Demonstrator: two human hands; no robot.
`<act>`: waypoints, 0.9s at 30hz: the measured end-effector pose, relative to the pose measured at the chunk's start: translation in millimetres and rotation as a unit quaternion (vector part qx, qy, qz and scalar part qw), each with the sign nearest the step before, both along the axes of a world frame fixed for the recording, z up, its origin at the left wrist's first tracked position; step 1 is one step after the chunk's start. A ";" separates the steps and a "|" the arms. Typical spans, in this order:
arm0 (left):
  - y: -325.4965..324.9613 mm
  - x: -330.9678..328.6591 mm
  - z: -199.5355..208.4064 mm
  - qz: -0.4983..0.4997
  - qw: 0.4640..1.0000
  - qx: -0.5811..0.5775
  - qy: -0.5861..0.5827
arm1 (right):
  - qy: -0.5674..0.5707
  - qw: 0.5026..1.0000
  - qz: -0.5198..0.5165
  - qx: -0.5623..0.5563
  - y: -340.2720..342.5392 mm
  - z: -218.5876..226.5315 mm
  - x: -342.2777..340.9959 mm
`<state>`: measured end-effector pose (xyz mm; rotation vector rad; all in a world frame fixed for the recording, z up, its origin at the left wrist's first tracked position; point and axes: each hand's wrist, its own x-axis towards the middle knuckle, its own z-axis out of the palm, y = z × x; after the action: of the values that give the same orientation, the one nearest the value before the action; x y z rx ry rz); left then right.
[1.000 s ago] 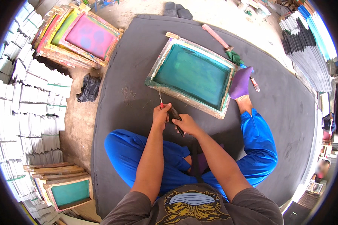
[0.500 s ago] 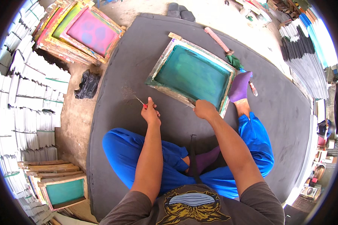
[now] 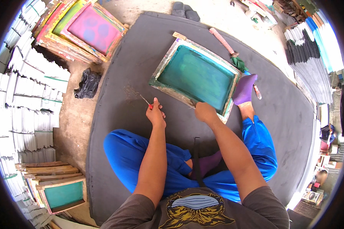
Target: The person sits on the floor and uses a small tool to scrape and clean the edges of a green screen printing frame. They then use a screwdriver and pliers to remove staples or fasteners from the frame's border.
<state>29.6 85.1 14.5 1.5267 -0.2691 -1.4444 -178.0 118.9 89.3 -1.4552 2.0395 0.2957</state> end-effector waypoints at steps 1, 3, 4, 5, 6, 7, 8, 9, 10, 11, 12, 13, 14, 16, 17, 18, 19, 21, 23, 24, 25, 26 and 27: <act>0.1 -1.6 -0.1 0.004 1.000 -0.001 0.002 | -0.026 0.999 -0.031 -0.002 2.5 -0.4 3.5; -0.2 -4.7 0.6 0.004 1.000 -0.002 0.003 | -0.058 0.995 -0.079 -0.020 8.6 -2.9 10.6; 0.1 -6.0 0.9 0.001 1.000 -0.003 0.002 | -0.065 0.993 -0.094 -0.035 12.7 -11.4 12.9; 0.4 -7.0 0.8 -0.003 1.000 -0.003 0.000 | -0.071 0.990 -0.110 -0.050 17.0 -19.5 15.6; 0.8 -7.9 0.1 -0.009 1.000 -0.006 0.004 | -0.052 0.989 -0.111 -0.084 22.3 -26.3 18.9; 1.4 -9.0 -0.5 -0.016 1.000 -0.008 0.008 | -0.033 0.986 -0.113 -0.117 27.7 -32.8 22.0; 2.3 -7.0 -2.6 -0.020 1.000 -0.010 0.009 | -0.017 0.982 -0.112 -0.149 28.6 -31.4 29.1; 2.5 -5.5 -4.7 -0.019 1.000 -0.009 0.009 | -0.024 0.983 -0.126 -0.134 27.5 -29.3 33.3; 2.6 -4.0 -6.8 -0.018 1.000 -0.009 0.009 | -0.031 0.982 -0.140 -0.119 26.5 -26.7 36.2; 2.1 -5.0 -6.7 -0.019 1.000 -0.009 0.011 | -0.036 0.982 -0.156 -0.106 25.5 -21.7 37.6; 2.1 -5.4 -6.5 -0.021 1.000 -0.008 0.010 | -0.037 0.979 -0.162 -0.118 26.6 -24.2 38.1; 2.4 -5.5 -6.2 -0.023 1.000 -0.007 0.009 | -0.038 0.976 -0.167 -0.131 29.3 -29.0 39.0; 2.5 -4.7 -6.0 -0.023 1.000 -0.007 0.008 | -0.040 0.974 -0.172 -0.144 31.6 -31.7 41.3; 5.7 -6.1 -5.5 -0.018 1.000 -0.014 0.004 | -0.046 0.964 -0.200 -0.168 40.5 -36.8 48.8; 6.8 -7.0 -3.4 -0.016 1.000 -0.018 0.001 | -0.050 0.959 -0.215 -0.180 43.2 -40.0 52.0; 6.3 -8.2 -1.3 -0.026 1.000 -0.010 0.001 | -0.046 0.957 -0.212 -0.193 43.9 -46.3 50.9; 5.3 -9.7 0.7 -0.036 0.999 -0.003 0.001 | -0.042 0.955 -0.210 -0.206 44.9 -53.8 47.9; 7.2 -8.1 -0.2 -0.077 0.997 0.002 0.002 | -0.052 0.958 -0.194 -0.207 46.7 -50.7 52.5; 9.6 -7.5 -1.0 -0.143 0.990 -0.007 0.005 | -0.076 0.965 -0.170 -0.186 52.2 -43.7 56.3; 11.3 -9.6 -0.8 -0.156 0.988 -0.011 0.011 | -0.076 0.962 -0.164 -0.203 54.2 -45.9 55.7; 13.2 -11.0 -0.5 -0.160 0.987 -0.010 0.011 | -0.077 0.960 -0.157 -0.220 56.6 -49.9 53.3; 15.5 -11.9 0.2 -0.163 0.987 -0.007 0.011 | -0.078 0.957 -0.151 -0.237 57.1 -46.2 51.8; 16.6 -11.4 0.8 -0.166 0.986 -0.005 0.011 | -0.133 0.954 -0.181 -0.198 56.0 -41.9 46.8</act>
<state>18.2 101.7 15.3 1.5060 -0.5374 -1.7150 -131.2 174.9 47.4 -1.2184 2.1600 -0.4610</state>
